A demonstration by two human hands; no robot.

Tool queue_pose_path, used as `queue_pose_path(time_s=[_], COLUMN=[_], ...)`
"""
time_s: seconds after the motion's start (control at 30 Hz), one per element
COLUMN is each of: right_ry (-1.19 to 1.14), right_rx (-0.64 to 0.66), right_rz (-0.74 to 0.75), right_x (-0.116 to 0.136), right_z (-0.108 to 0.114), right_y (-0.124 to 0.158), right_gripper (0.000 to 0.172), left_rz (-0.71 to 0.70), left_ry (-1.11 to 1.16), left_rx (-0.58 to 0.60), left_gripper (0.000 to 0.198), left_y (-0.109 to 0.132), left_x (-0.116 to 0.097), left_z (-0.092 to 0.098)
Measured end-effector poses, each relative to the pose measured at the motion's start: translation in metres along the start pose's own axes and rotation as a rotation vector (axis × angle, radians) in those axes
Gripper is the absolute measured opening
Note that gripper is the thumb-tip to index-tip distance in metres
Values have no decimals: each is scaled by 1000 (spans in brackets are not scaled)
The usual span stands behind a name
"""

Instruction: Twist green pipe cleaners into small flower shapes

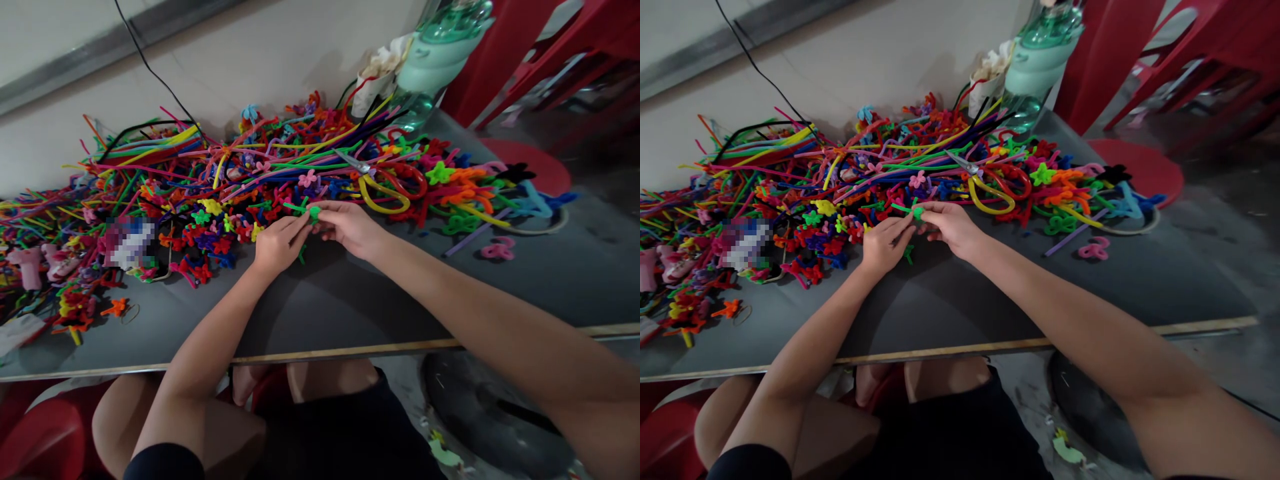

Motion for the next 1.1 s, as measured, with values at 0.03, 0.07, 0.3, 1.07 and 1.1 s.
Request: queue_pose_path(time_s=[0.03,0.07,0.3,1.07,1.1], right_ry=[41,95,73,861,875], right_rx=[-30,-62,37,-130,-118], right_rz=[61,129,106,762,774], right_x=[5,11,15,54,53], right_z=[2,4,-8,-17,-18], right_y=[1,2,9,32,31], right_gripper=[25,26,32,31,32], left_rz=[-3,-6,15,-11,-22], left_ry=[14,32,49,-83,-84], left_rx=[-4,-14,-68,-88,-90], left_gripper=[26,25,20,19,18], left_y=[0,-1,-3,-1,-1], left_x=[-1,-2,-5,-6,-8], left_z=[1,2,10,11,11])
Point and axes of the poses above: each hand's wrist, its own y-axis away from the middle knuckle, its own z-axis out of the back of the hand, x = y × z, the point moved 8 cm from there along -y, towards the middle knuckle, and after that the axes turned 9 degrees about y, right-handed, at the moved point
